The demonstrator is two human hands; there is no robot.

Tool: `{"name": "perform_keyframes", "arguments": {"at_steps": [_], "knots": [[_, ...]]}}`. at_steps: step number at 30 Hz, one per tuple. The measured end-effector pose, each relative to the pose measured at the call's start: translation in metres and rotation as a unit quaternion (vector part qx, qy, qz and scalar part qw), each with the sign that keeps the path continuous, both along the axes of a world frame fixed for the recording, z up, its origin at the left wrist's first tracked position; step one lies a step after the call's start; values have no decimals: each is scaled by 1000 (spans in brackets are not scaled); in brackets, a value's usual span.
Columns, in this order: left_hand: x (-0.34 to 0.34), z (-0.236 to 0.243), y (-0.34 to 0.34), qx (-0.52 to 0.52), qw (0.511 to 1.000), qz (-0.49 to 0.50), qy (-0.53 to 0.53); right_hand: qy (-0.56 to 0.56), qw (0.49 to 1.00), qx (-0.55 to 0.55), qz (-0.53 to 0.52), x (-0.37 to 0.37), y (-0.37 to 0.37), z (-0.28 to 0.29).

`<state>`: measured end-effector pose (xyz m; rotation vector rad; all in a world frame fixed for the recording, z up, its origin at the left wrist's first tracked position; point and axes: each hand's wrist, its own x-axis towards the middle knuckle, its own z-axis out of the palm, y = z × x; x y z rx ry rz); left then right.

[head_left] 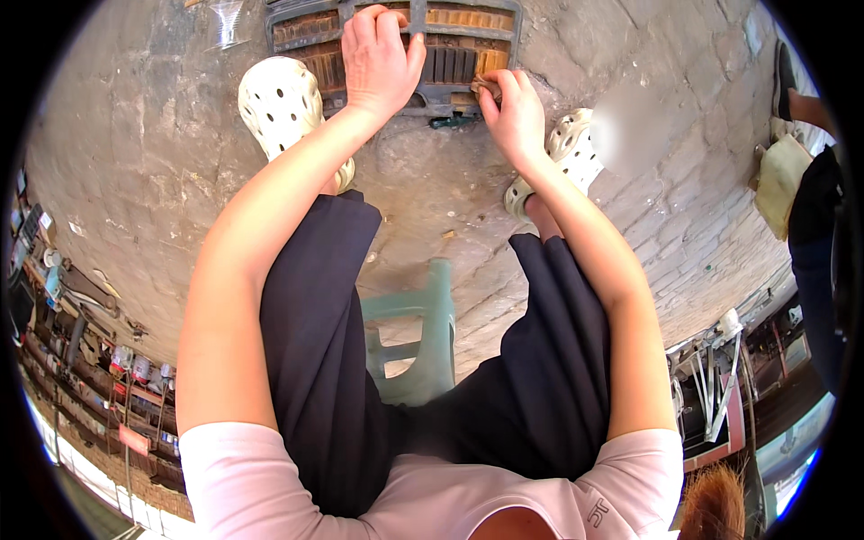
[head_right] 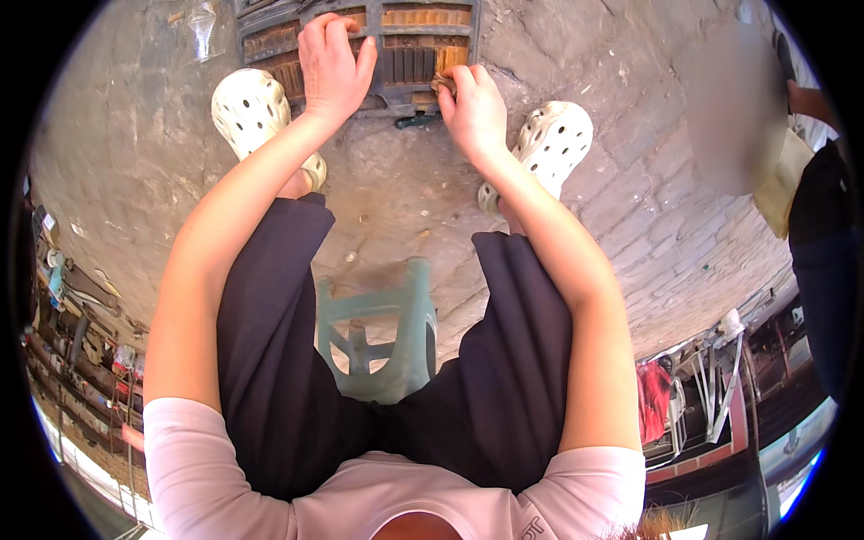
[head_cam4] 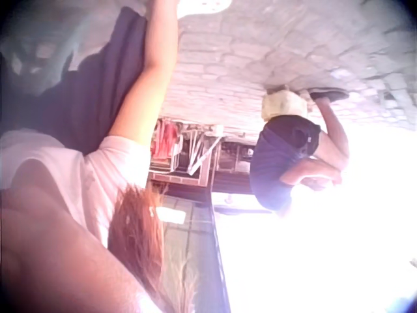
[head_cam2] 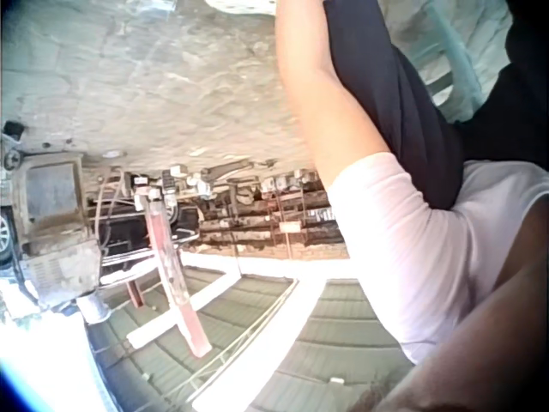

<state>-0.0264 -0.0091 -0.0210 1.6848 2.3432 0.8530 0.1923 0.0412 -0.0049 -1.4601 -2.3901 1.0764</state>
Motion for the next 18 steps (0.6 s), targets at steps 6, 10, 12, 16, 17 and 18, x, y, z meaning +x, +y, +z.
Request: {"name": "perform_keyframes", "arguments": {"at_steps": [6, 10, 12, 16, 17, 18], "knots": [[9, -15, 14, 14, 989, 96, 113, 4, 995, 100, 26, -28, 21, -19], [12, -25, 9, -43, 992, 91, 75, 6, 990, 141, 8, -27, 11, -20], [10, -26, 12, -44, 992, 92, 76, -61, 993, 102, -23, -24, 7, -17], [12, -25, 11, -70, 991, 95, 57, -99, 992, 63, -51, -25, 1, -12], [11, -26, 15, -59, 991, 99, 66, -82, 992, 90, -40, -29, 8, -17], [9, -25, 12, -55, 990, 102, 76, -65, 991, 111, -29, -35, 8, -23]]}}
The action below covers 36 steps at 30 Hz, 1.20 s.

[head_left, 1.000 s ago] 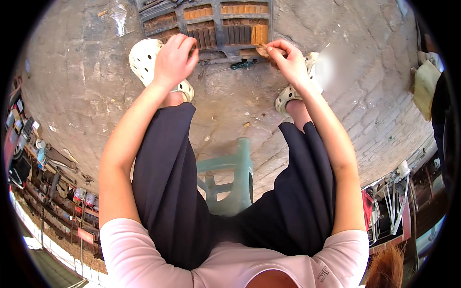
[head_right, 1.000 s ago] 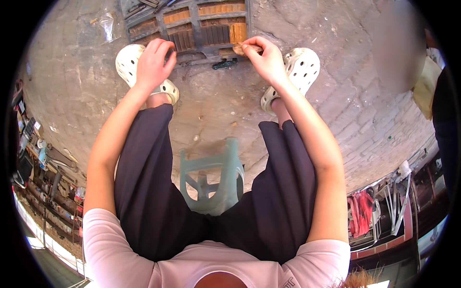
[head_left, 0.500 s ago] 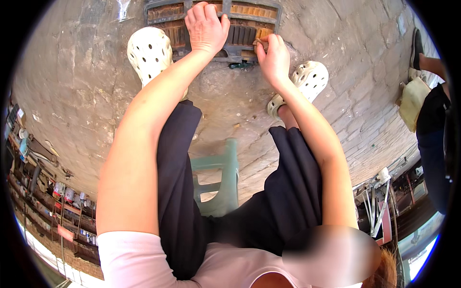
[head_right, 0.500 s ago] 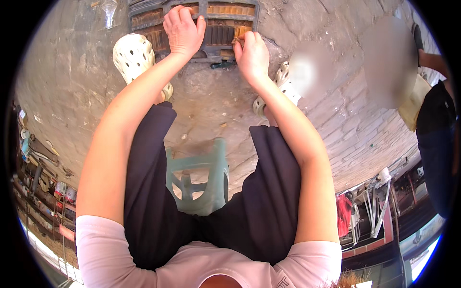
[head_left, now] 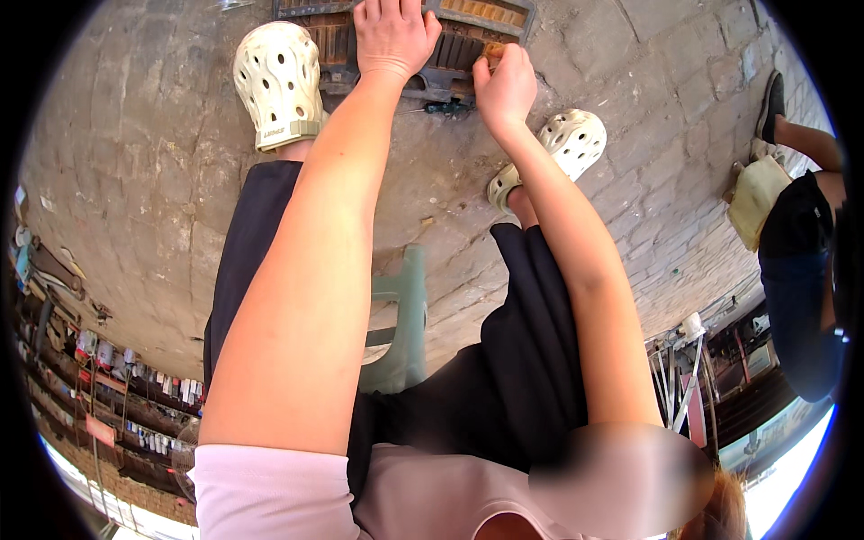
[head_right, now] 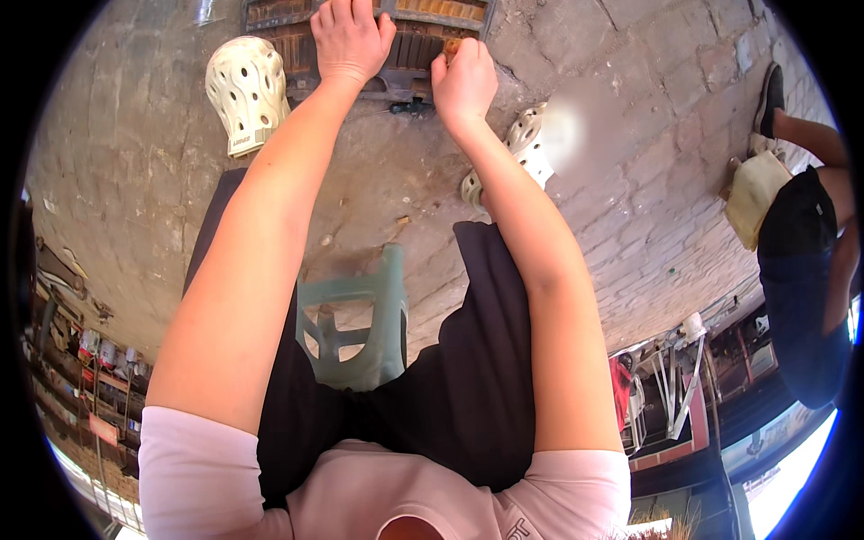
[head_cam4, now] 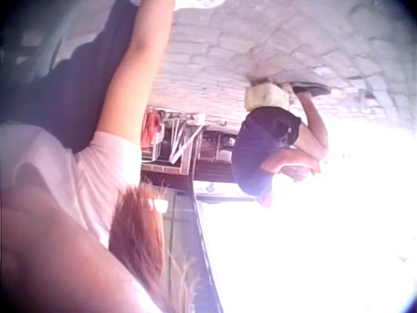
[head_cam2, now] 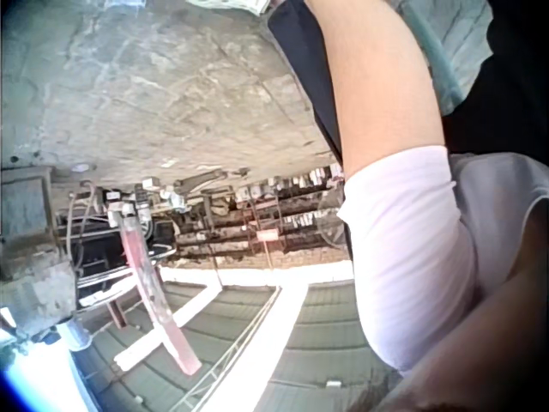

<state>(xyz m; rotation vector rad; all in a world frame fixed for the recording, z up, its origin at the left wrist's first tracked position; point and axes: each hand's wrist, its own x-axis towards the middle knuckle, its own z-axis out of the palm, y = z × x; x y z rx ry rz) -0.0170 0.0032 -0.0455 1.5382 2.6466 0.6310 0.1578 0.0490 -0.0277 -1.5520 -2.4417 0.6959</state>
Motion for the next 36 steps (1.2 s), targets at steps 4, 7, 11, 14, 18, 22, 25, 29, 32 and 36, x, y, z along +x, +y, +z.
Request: {"name": "perform_keyframes", "arguments": {"at_steps": [4, 7, 11, 14, 18, 22, 25, 29, 32, 36], "knots": [[2, -2, 3, 21, 1000, -7, -16, 66, 994, 74, 46, 5, 19, -6], [3, -2, -2, 12, 1000, -7, -16, 11, 1000, 8, 6, 14, -5, 4], [-1, 1, 4, 9, 1000, -4, -12, 49, 998, 47, 20, 3, 7, -7], [-1, -2, 0, 19, 1000, -5, -13, 75, 992, 100, 35, 0, 16, -12], [2, 0, -4, -1, 1000, -4, -9, 13, 1000, 8, 17, 16, -13, -1], [0, 6, 2, 7, 1000, -7, -11, 53, 994, 90, 13, -3, 12, -13], [1, 0, -2, 4, 1000, -7, -15, 17, 999, 43, 4, 9, -7, -7], [5, -1, 5, 1, 1000, -4, -19, 5, 999, 54, -3, 6, 6, -7], [-2, -1, 0, 21, 1000, -3, -1, 28, 996, 85, 4, -8, 14, -5], [3, 1, -6, 6, 1000, -2, 0, -21, 1000, 7, -15, 11, -19, 3]]}}
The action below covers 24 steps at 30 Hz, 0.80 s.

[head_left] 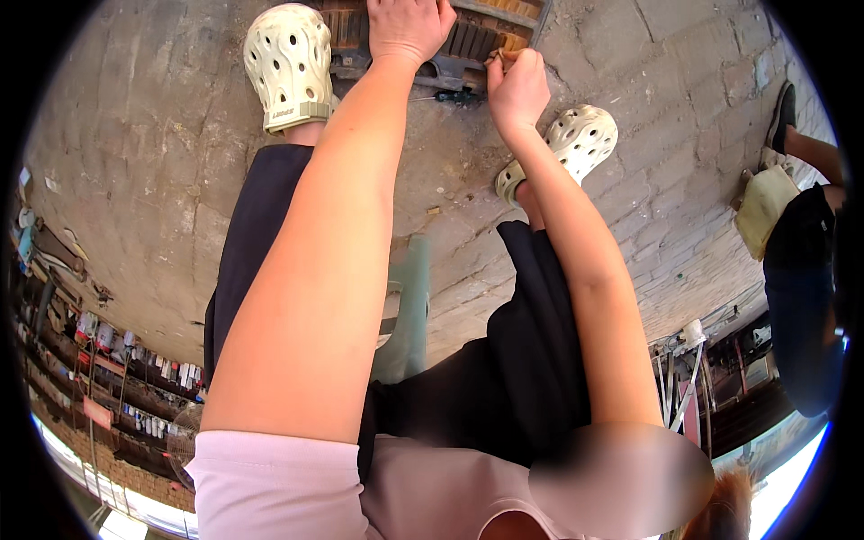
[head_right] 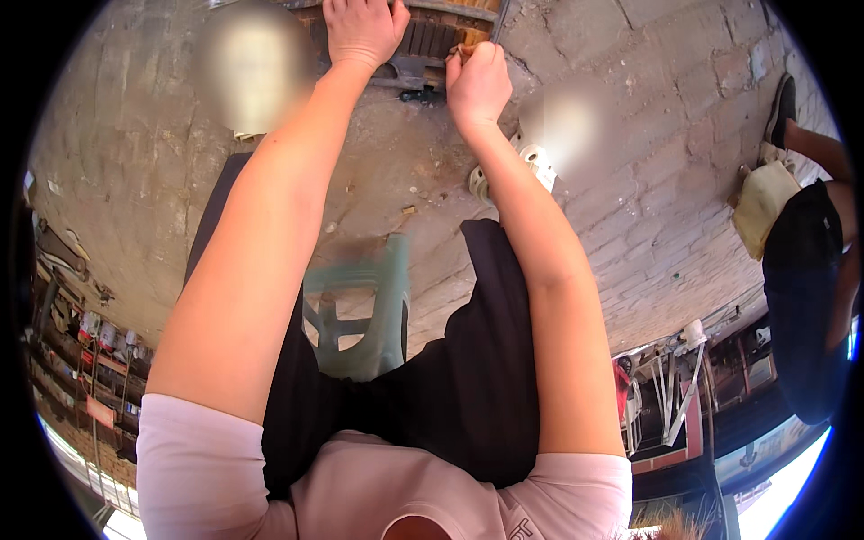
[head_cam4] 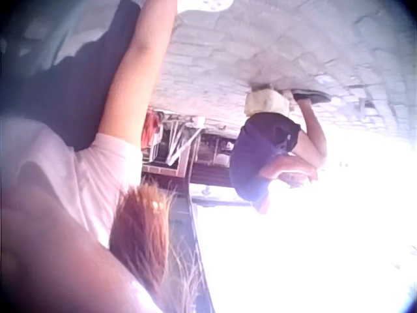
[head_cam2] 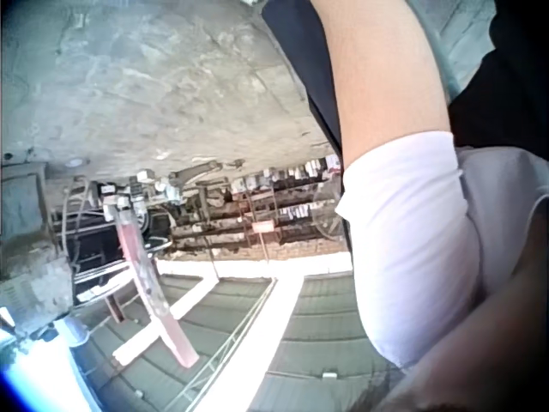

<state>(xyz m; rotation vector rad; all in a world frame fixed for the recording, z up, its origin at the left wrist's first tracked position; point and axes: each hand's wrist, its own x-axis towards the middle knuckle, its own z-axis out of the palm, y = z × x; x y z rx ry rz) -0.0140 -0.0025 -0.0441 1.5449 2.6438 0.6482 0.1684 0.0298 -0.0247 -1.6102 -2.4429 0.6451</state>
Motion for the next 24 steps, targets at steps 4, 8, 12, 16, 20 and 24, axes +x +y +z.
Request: {"name": "perform_keyframes", "arguments": {"at_steps": [4, 8, 12, 16, 20, 24], "knots": [[-2, 2, 6, -3, 1000, 2, 0, 38, 997, 67, 5, -17, 25, -9], [-1, -1, 5, -4, 1000, 0, -6, -2, 999, 1, 32, 3, 8, -3], [-2, -1, 6, 4, 1000, -8, 0, 20, 997, 59, 38, -7, 20, -11], [-4, -1, 10, 28, 1000, -5, -5, 41, 996, 76, 30, -12, 33, -8], [1, -5, 6, -1, 1000, -2, 3, -7, 997, 35, 67, 6, 13, -11], [-4, 2, 6, -20, 1000, -5, -12, 69, 993, 90, -22, -21, 36, -9]]}}
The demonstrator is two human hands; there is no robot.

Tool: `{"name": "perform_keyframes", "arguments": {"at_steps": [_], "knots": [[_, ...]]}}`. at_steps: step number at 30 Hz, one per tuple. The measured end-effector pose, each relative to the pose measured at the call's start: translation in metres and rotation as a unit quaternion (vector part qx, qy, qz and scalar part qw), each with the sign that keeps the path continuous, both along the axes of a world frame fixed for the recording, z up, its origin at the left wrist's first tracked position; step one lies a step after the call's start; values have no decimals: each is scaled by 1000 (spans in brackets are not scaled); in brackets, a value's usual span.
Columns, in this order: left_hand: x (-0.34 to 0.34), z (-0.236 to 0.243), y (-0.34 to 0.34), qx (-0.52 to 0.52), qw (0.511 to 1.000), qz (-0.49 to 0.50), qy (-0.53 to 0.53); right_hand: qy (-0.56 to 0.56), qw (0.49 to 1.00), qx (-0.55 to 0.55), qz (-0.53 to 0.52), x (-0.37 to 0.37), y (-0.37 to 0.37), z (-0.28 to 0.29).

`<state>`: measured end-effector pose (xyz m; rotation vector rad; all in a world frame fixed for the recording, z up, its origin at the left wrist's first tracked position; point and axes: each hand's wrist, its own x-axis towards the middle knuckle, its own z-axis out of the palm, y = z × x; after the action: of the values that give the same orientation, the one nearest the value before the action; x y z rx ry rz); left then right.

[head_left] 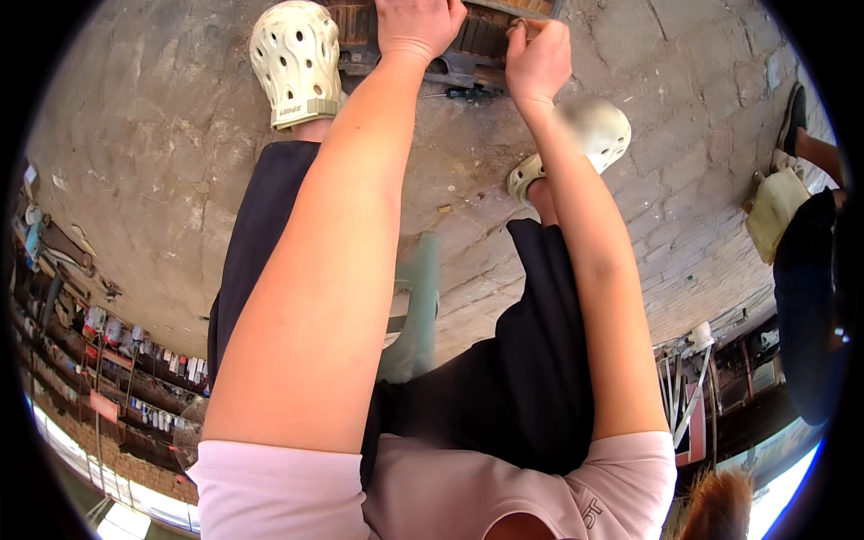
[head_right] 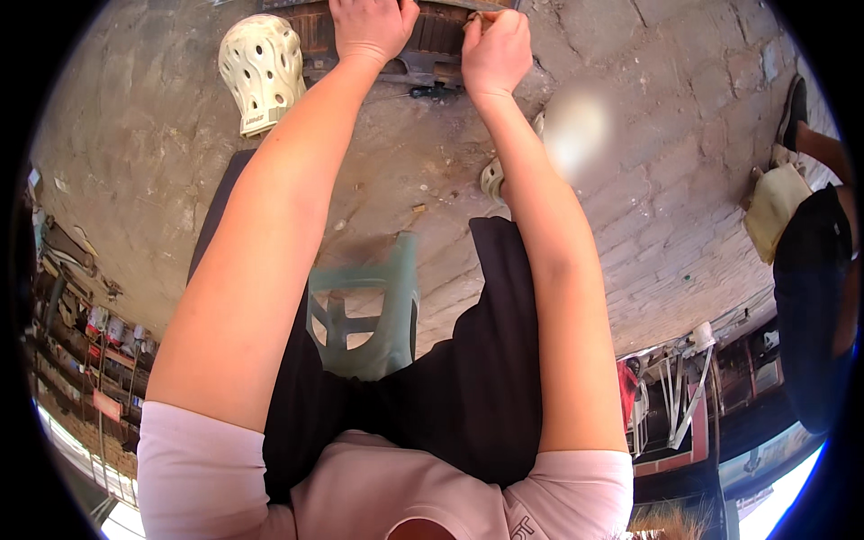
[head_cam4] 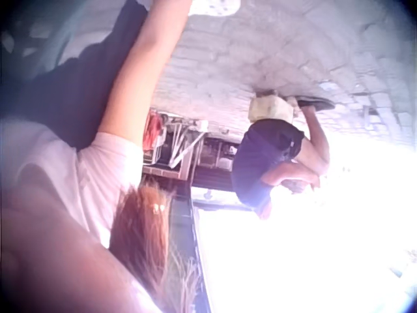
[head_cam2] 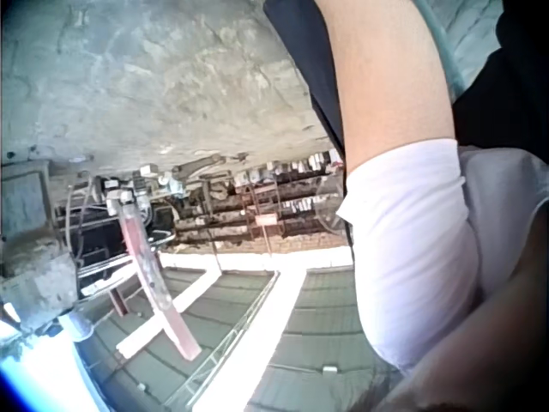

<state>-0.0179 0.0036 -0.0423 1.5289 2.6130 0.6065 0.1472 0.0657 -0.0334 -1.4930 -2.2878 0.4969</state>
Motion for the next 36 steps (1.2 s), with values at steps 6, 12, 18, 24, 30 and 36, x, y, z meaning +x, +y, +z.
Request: {"name": "perform_keyframes", "arguments": {"at_steps": [6, 12, 18, 24, 30, 36], "knots": [[3, -5, 0, 3, 1000, -1, 1, 297, 849, -423, -109, 49, 5, 24], [1, -6, -1, 26, 1000, -1, 12, 385, 694, -596, -123, 79, 9, 43], [2, -7, -2, 21, 1000, 3, 21, 417, 672, -594, -147, 76, 5, 39], [3, -5, -2, 17, 1000, -1, 14, 60, 964, -257, 19, 75, -6, 24], [1, -5, -2, 25, 999, 1, 23, -15, 984, -159, 84, 51, -13, 42], [1, -4, 1, 26, 1000, -3, 12, -23, 993, -112, 32, 46, -9, 21]]}}
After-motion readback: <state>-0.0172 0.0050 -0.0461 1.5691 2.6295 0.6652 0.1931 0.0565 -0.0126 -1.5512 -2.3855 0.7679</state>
